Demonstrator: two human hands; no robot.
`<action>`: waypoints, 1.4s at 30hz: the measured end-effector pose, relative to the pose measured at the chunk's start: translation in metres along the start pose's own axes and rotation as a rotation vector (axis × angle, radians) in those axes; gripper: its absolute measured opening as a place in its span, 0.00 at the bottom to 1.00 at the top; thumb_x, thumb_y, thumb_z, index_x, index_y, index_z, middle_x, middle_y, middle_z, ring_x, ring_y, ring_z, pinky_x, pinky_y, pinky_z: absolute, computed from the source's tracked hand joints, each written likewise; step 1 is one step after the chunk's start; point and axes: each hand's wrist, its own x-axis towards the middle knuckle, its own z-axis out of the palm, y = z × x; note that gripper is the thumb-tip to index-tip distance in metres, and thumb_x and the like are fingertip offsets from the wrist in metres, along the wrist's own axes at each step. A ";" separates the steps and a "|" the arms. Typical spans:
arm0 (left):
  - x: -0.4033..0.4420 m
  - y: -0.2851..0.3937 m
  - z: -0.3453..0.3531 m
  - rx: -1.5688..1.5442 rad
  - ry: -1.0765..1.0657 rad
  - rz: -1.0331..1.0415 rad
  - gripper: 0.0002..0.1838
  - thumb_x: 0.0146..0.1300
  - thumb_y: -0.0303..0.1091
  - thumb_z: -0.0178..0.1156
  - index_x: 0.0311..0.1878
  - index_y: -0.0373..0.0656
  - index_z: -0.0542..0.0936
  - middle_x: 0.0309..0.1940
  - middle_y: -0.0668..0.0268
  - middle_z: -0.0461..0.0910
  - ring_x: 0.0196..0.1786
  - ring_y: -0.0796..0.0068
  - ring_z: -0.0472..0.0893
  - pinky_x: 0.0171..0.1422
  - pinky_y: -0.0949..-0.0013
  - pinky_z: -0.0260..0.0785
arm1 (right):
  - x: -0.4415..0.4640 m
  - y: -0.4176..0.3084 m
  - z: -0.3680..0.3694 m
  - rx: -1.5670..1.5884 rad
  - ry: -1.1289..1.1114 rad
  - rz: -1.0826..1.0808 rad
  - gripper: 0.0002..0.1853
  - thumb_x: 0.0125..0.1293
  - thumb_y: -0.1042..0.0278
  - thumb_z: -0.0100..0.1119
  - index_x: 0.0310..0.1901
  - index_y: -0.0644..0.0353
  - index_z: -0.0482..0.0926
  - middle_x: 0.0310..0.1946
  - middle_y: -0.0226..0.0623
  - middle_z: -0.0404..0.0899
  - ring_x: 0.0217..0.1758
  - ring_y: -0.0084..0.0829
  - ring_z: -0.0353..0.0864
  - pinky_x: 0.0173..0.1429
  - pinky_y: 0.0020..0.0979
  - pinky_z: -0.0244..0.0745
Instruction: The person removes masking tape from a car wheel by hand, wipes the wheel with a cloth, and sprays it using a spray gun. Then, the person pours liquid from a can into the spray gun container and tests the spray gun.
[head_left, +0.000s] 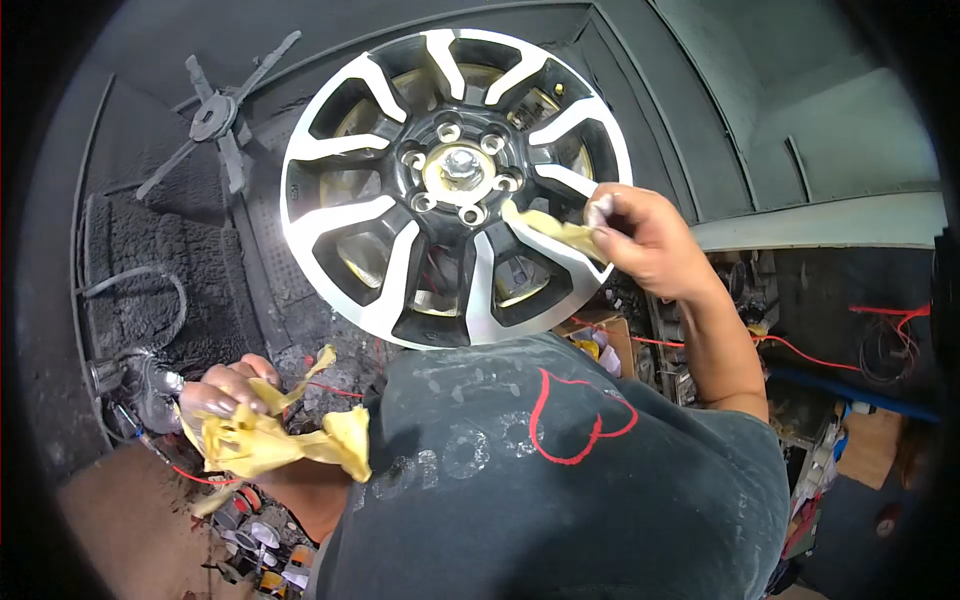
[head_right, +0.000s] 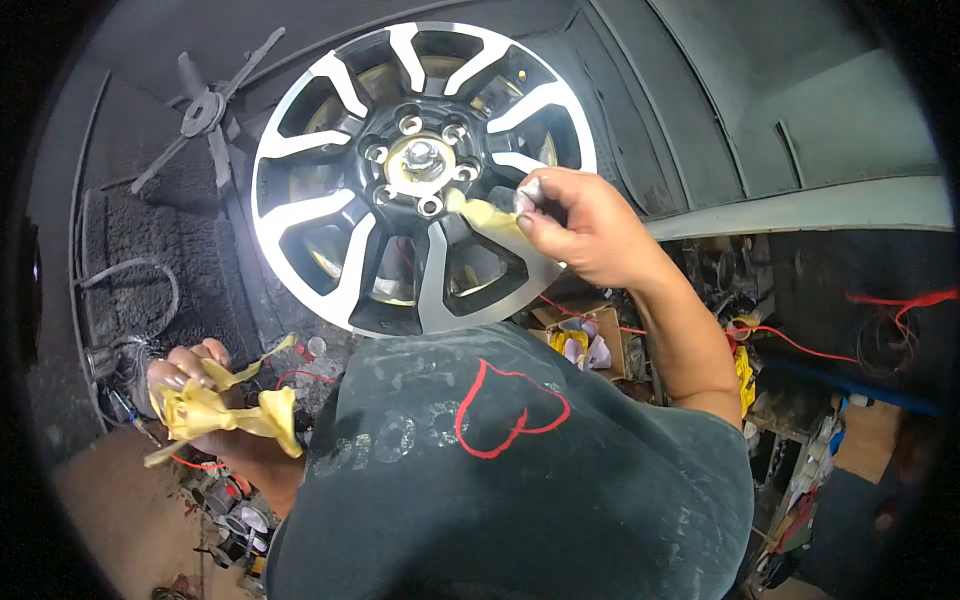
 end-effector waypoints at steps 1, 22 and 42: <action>0.000 -0.003 -0.001 0.023 -0.069 0.021 0.16 0.68 0.45 0.68 0.45 0.48 0.73 0.34 0.67 0.75 0.32 0.74 0.75 0.44 0.62 0.67 | -0.004 -0.011 0.000 0.362 -0.002 -0.009 0.04 0.64 0.75 0.62 0.39 0.64 0.80 0.32 0.39 0.79 0.33 0.31 0.79 0.39 0.31 0.74; -0.012 0.013 0.058 0.539 0.207 0.032 0.17 0.67 0.43 0.68 0.40 0.38 0.78 0.33 0.60 0.76 0.38 0.65 0.78 0.48 0.60 0.75 | 0.029 0.093 0.005 -0.611 0.208 0.180 0.13 0.62 0.68 0.56 0.41 0.64 0.88 0.41 0.48 0.83 0.50 0.51 0.83 0.56 0.45 0.78; -0.001 0.007 0.050 0.454 0.115 0.061 0.18 0.66 0.46 0.70 0.38 0.38 0.79 0.30 0.61 0.77 0.33 0.69 0.78 0.45 0.62 0.75 | -0.021 0.028 0.061 -0.448 -0.159 0.193 0.12 0.59 0.66 0.59 0.33 0.65 0.87 0.39 0.52 0.84 0.48 0.53 0.85 0.54 0.50 0.81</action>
